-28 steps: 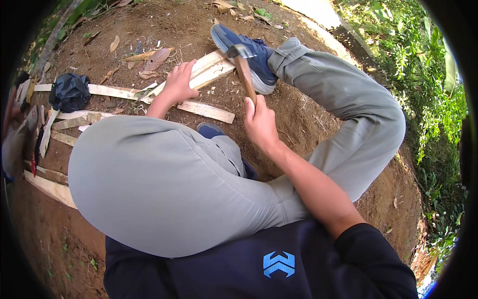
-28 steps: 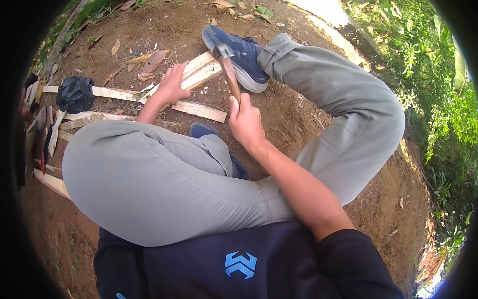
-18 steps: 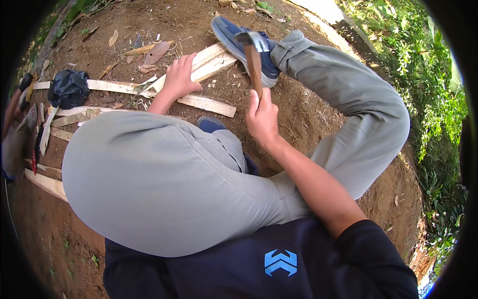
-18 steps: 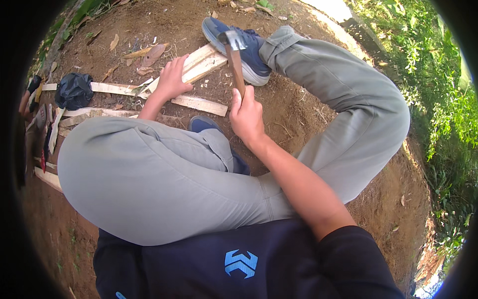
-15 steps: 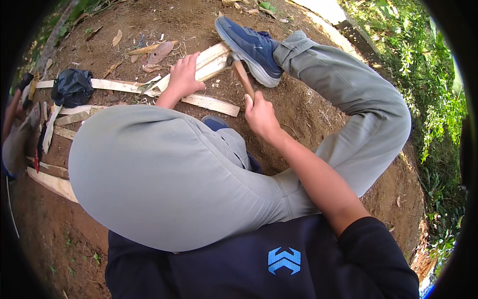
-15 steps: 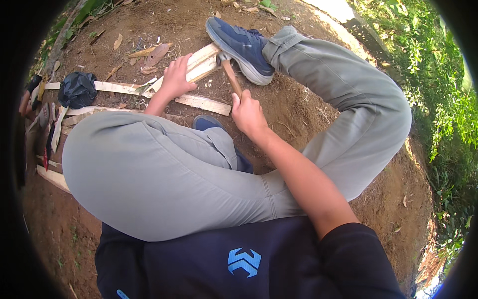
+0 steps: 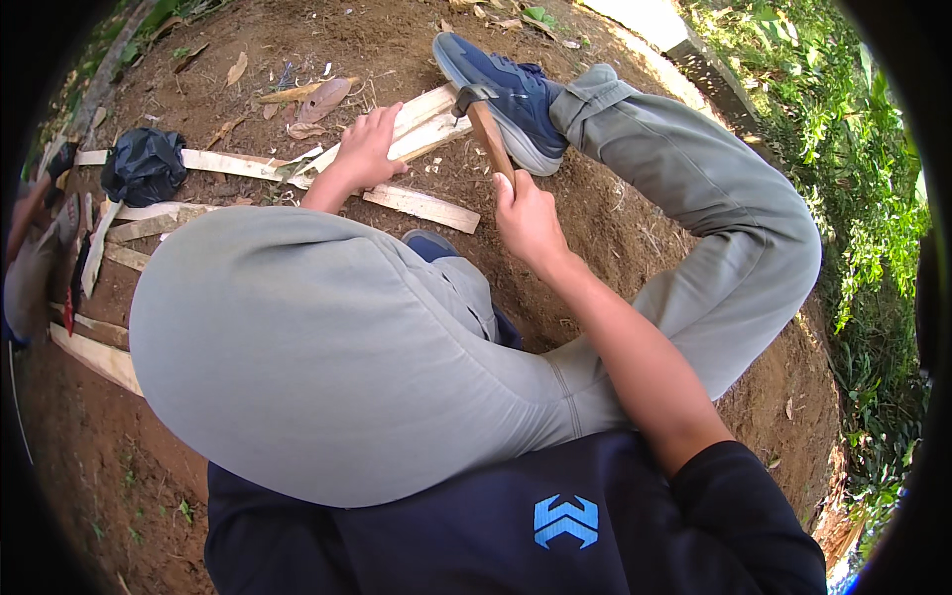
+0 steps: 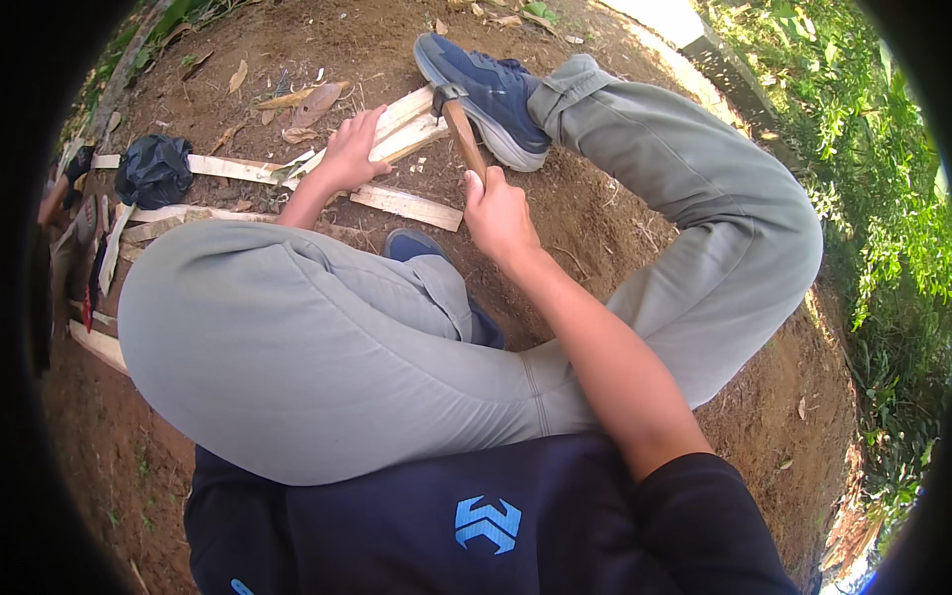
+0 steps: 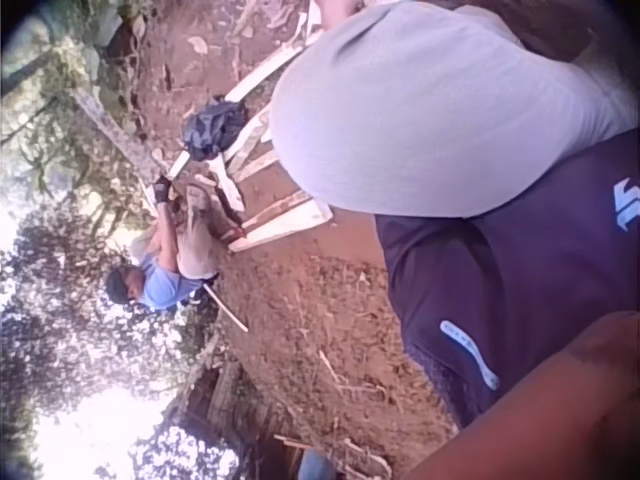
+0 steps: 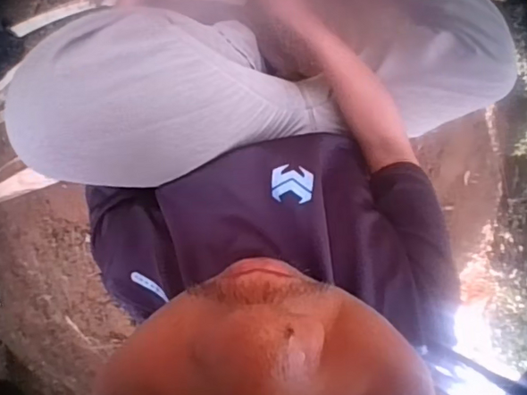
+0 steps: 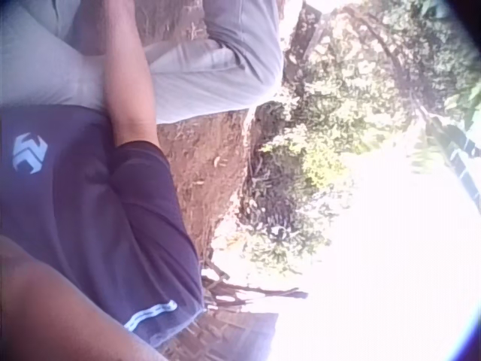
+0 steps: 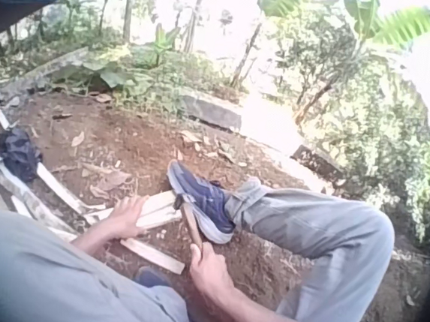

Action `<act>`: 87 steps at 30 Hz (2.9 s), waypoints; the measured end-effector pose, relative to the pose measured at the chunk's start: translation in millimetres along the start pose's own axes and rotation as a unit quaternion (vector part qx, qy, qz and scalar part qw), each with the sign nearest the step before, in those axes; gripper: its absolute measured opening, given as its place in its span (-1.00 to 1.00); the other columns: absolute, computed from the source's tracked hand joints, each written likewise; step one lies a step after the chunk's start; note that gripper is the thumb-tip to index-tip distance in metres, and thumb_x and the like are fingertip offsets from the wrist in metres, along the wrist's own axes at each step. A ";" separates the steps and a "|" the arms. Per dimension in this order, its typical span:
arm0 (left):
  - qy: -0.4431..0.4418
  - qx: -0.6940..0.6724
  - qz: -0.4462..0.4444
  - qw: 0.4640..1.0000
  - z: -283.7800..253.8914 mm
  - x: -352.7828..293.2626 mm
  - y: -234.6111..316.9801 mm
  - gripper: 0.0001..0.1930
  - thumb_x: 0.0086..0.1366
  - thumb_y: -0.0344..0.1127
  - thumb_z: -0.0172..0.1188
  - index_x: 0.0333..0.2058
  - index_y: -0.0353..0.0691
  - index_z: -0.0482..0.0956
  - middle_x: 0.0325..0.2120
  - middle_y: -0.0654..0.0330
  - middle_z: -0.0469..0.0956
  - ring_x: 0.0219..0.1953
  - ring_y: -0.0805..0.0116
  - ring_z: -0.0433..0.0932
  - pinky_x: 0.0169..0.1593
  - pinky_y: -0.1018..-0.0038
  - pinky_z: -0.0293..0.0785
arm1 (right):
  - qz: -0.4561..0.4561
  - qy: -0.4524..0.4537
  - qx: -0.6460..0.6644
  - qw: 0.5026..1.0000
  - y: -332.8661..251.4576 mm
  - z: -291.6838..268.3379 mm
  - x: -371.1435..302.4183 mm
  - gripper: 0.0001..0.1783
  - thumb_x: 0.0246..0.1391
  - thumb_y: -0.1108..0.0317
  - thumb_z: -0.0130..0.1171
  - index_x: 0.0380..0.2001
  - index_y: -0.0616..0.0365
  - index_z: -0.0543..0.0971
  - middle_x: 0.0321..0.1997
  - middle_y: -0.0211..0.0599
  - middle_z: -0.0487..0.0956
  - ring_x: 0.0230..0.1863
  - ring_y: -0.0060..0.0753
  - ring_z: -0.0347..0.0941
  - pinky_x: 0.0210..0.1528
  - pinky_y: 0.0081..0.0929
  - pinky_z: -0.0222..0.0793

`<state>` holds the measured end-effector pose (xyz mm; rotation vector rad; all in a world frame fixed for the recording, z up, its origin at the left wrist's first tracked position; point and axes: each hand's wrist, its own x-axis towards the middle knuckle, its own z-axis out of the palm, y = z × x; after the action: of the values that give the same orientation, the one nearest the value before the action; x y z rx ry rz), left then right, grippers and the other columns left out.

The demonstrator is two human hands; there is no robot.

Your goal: The person holds a wooden board on their lap while sitting on the ground and hammers small nails into it, then hammers a smaller piece of wood onto the board.

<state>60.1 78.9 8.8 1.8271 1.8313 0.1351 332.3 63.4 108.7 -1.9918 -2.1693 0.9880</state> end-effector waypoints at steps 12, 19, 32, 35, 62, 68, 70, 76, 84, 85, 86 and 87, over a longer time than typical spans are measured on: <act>-0.010 0.002 -0.014 1.000 -4.0 -3.4 -2.3 0.14 0.08 -0.12 0.58 0.51 -0.11 0.01 0.39 0.02 0.24 0.42 -0.05 0.22 0.43 0.03 0.15 | -0.069 0.098 0.131 0.984 -20.0 -18.9 -16.5 -0.70 0.48 0.17 0.01 -0.13 0.24 0.42 -0.46 0.28 0.59 -0.37 0.45 0.58 -0.36 0.17 0.39; -0.006 -0.011 0.010 1.000 -3.6 6.7 -1.6 0.16 0.05 -0.12 0.59 0.51 -0.12 0.01 0.41 0.01 0.22 0.43 -0.05 0.20 0.45 0.04 0.14 | -0.040 0.048 0.025 0.998 6.0 3.8 1.0 -0.71 0.49 0.18 -0.01 -0.17 0.24 0.41 -0.51 0.21 0.59 -0.41 0.39 0.59 -0.40 0.15 0.41; -0.014 -0.020 0.003 1.000 -5.8 -5.0 -5.3 0.15 0.09 -0.11 0.57 0.52 -0.13 -0.01 0.35 -0.01 0.26 0.43 -0.04 0.21 0.47 0.06 0.12 | -0.032 0.093 0.161 0.982 -11.2 3.9 -23.9 -0.60 0.48 0.06 -0.05 -0.09 0.26 0.42 -0.36 0.40 0.61 -0.21 0.56 0.56 -0.17 0.33 0.44; -0.027 -0.002 -0.004 1.000 -1.6 0.1 5.8 0.13 0.10 -0.12 0.56 0.52 -0.13 -0.01 0.36 0.00 0.26 0.42 -0.04 0.22 0.46 0.07 0.13 | -0.007 0.024 -0.005 1.000 8.0 20.2 -0.3 -0.71 0.46 0.19 0.02 -0.08 0.24 0.39 -0.46 0.32 0.59 -0.32 0.50 0.58 -0.34 0.26 0.40; -0.021 -0.015 -0.002 1.000 6.1 5.6 -7.9 0.11 0.12 -0.14 0.54 0.51 -0.13 0.00 0.42 -0.01 0.21 0.44 -0.06 0.20 0.47 0.07 0.13 | -0.020 0.050 -0.022 0.998 28.1 19.7 7.3 -0.71 0.46 0.17 0.02 -0.16 0.23 0.39 -0.49 0.32 0.57 -0.39 0.51 0.55 -0.39 0.31 0.37; -0.007 -0.021 0.002 1.000 -0.5 -2.9 -7.7 0.11 0.12 -0.11 0.54 0.52 -0.11 0.00 0.41 0.01 0.22 0.44 -0.06 0.20 0.47 0.05 0.13 | -0.032 0.085 0.122 0.988 -9.6 -5.5 -17.1 -0.68 0.46 0.14 0.00 -0.14 0.25 0.39 -0.46 0.37 0.58 -0.33 0.55 0.55 -0.31 0.33 0.40; -0.020 -0.026 0.013 0.999 -0.8 3.0 2.9 0.10 0.13 -0.11 0.54 0.52 -0.11 0.00 0.40 0.01 0.23 0.44 -0.07 0.20 0.47 0.05 0.14 | 0.051 -0.011 -0.008 0.999 19.0 15.1 -6.4 -0.58 0.46 0.04 -0.03 -0.10 0.27 0.42 -0.29 0.44 0.62 -0.16 0.58 0.56 -0.10 0.34 0.45; -0.013 -0.029 -0.010 0.999 -1.1 -7.4 -19.6 0.08 0.14 -0.11 0.53 0.51 -0.11 0.01 0.40 0.01 0.23 0.44 -0.07 0.19 0.46 0.04 0.15 | -0.028 0.118 0.126 0.985 -11.1 -7.9 -13.3 -0.63 0.48 0.09 -0.01 -0.14 0.25 0.46 -0.46 0.24 0.59 -0.35 0.47 0.56 -0.29 0.20 0.40; -0.014 -0.026 0.007 1.000 7.6 2.8 -12.7 0.07 0.15 -0.14 0.52 0.50 -0.13 0.02 0.39 -0.01 0.23 0.43 -0.08 0.22 0.45 0.05 0.16 | -0.002 0.049 0.042 0.998 6.0 2.1 6.6 -0.59 0.48 0.07 -0.05 -0.16 0.28 0.44 -0.41 0.41 0.59 -0.26 0.56 0.55 -0.20 0.35 0.37; -0.014 -0.032 -0.001 0.999 4.9 -2.6 -13.2 0.07 0.15 -0.14 0.52 0.51 -0.13 0.02 0.39 -0.01 0.23 0.43 -0.07 0.22 0.45 0.06 0.16 | -0.002 0.041 0.061 0.997 -3.3 -7.3 -4.2 -0.59 0.48 0.05 -0.05 -0.15 0.27 0.43 -0.41 0.43 0.59 -0.24 0.59 0.54 -0.17 0.38 0.38; -0.019 -0.039 -0.007 0.999 -2.4 -8.7 -13.3 0.07 0.14 -0.14 0.52 0.51 -0.13 0.02 0.39 -0.01 0.23 0.43 -0.07 0.22 0.46 0.07 0.16 | -0.021 0.080 0.136 0.987 -19.5 -14.5 -14.6 -0.59 0.48 0.05 -0.04 -0.14 0.27 0.42 -0.43 0.44 0.58 -0.25 0.59 0.54 -0.17 0.39 0.36; -0.017 -0.042 -0.002 0.999 -9.2 -5.3 -10.9 0.07 0.14 -0.14 0.52 0.51 -0.14 0.02 0.39 -0.01 0.23 0.43 -0.07 0.22 0.46 0.07 0.16 | -0.015 0.079 0.139 0.987 -18.8 -10.2 -18.6 -0.58 0.48 0.04 -0.04 -0.13 0.27 0.42 -0.41 0.44 0.59 -0.24 0.58 0.54 -0.16 0.39 0.38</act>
<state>45.9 75.8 13.5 1.7566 1.7788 0.1755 323.4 51.3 132.7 -1.8366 -1.8602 1.0247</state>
